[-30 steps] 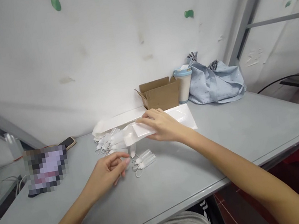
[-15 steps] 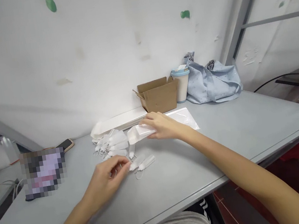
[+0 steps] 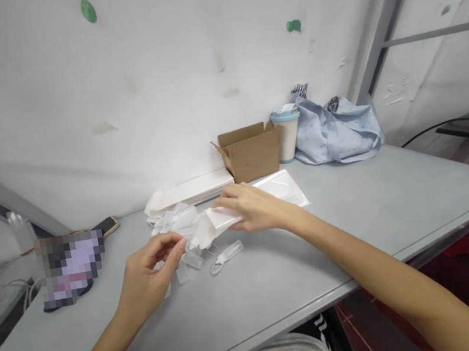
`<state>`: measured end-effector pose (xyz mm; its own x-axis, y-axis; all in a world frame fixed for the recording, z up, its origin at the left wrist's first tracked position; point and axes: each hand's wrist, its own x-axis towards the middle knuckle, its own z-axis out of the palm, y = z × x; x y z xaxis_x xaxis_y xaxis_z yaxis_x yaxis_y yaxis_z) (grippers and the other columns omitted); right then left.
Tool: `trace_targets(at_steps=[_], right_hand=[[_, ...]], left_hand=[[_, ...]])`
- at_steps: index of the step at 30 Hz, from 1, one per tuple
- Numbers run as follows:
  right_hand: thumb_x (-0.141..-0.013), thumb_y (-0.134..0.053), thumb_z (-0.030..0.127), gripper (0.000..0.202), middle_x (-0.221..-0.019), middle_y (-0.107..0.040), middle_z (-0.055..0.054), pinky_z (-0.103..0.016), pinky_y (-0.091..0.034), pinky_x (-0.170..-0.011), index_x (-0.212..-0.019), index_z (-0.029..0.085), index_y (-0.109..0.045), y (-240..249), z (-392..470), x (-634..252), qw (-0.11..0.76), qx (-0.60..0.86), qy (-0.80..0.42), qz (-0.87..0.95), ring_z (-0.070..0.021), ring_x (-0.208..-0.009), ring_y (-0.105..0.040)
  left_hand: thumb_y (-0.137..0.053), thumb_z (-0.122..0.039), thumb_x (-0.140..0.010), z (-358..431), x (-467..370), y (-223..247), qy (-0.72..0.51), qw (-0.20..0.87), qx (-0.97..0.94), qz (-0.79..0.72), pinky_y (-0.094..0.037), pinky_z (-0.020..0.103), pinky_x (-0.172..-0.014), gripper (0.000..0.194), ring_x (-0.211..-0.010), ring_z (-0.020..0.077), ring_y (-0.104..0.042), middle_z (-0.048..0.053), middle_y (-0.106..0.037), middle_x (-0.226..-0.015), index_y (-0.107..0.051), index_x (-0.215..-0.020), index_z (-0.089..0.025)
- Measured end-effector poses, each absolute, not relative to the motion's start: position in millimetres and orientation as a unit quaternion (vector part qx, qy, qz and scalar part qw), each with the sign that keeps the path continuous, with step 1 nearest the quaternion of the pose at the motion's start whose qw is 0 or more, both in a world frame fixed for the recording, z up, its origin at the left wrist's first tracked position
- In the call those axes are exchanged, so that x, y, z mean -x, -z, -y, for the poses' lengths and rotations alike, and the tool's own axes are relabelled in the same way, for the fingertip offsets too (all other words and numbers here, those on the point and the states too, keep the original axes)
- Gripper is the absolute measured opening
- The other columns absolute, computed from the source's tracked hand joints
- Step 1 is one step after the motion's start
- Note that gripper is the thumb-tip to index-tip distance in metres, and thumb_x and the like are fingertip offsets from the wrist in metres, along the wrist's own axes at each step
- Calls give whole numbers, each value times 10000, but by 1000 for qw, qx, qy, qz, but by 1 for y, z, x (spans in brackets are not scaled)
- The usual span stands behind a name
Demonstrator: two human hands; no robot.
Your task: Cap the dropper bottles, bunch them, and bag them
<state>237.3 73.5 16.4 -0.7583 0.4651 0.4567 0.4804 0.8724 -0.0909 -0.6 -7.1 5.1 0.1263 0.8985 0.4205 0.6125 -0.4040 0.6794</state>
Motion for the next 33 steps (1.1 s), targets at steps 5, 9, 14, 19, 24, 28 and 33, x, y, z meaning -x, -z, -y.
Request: trace_targets(at_steps=[5, 9, 14, 19, 24, 28, 33], right_hand=[[-809, -615, 320, 388, -971, -558, -113, -335, -440, -752, -1147, 145, -544, -18, -58, -227, 237, 216, 21, 947, -212, -868, -519], [-812, -615, 325, 377, -958, -558, -107, -325, -443, -744, -1135, 145, -544, -16, -54, -221, 239, 205, 11, 949, -205, -856, -521], [-794, -638, 280, 396, -989, -567, -98, -315, -448, -753, -1157, 166, -527, -14, -65, -227, 272, 245, -25, 930, -207, -896, -529], [-784, -653, 288, 392, -1006, -567, -90, -324, -446, -776, -1142, 175, -539, -20, -77, -237, 334, 312, -45, 888, -210, -909, -542], [-763, -670, 367, 430, -1005, -585, -73, -339, -445, -785, -1134, 196, -537, -23, -80, -242, 386, 345, -49, 854, -215, -895, -558], [-755, -676, 359, 454, -1029, -572, -79, -348, -447, -808, -1148, 186, -527, -21, -80, -241, 365, 338, -49, 866, -221, -929, -549], [-765, -661, 333, 432, -1077, -547, -99, -386, -434, -838, -1149, 201, -510, -18, -81, -240, 340, 327, -29, 881, -245, -989, -518]], left_hand=[[-524, -306, -846, 8, -4, 0, -406, 143, -742, -514, -361, 215, -500, 175, -511, 102, -450, -6, -616, -652, -638, -801, -182], [-531, -302, -842, 13, -7, -5, -387, 235, -748, -486, -388, 213, -495, 220, -475, 99, -470, -23, -595, -591, -664, -971, -183], [-511, -310, -856, 14, -3, -11, -419, 219, -718, -511, -410, 215, -512, 246, -488, 108, -506, -37, -571, -557, -658, -1024, -205], [-523, -301, -847, 8, -1, -7, -441, 135, -716, -523, -413, 226, -543, 174, -575, 116, -530, 27, -661, -814, -644, -882, -182], [-508, -318, -852, 11, -8, 6, -228, 118, -833, -489, -387, 243, -543, 210, -542, 146, -537, 10, -637, -649, -654, -920, -183], [-439, -235, -866, 15, -14, 17, -106, 102, -861, -488, -397, 266, -589, 230, -640, 198, -612, 56, -678, -712, -656, -911, -177], [-402, -253, -886, 13, -14, 10, -179, 179, -836, -487, -375, 241, -531, 260, -556, 150, -547, 23, -627, -634, -627, -783, -174]])
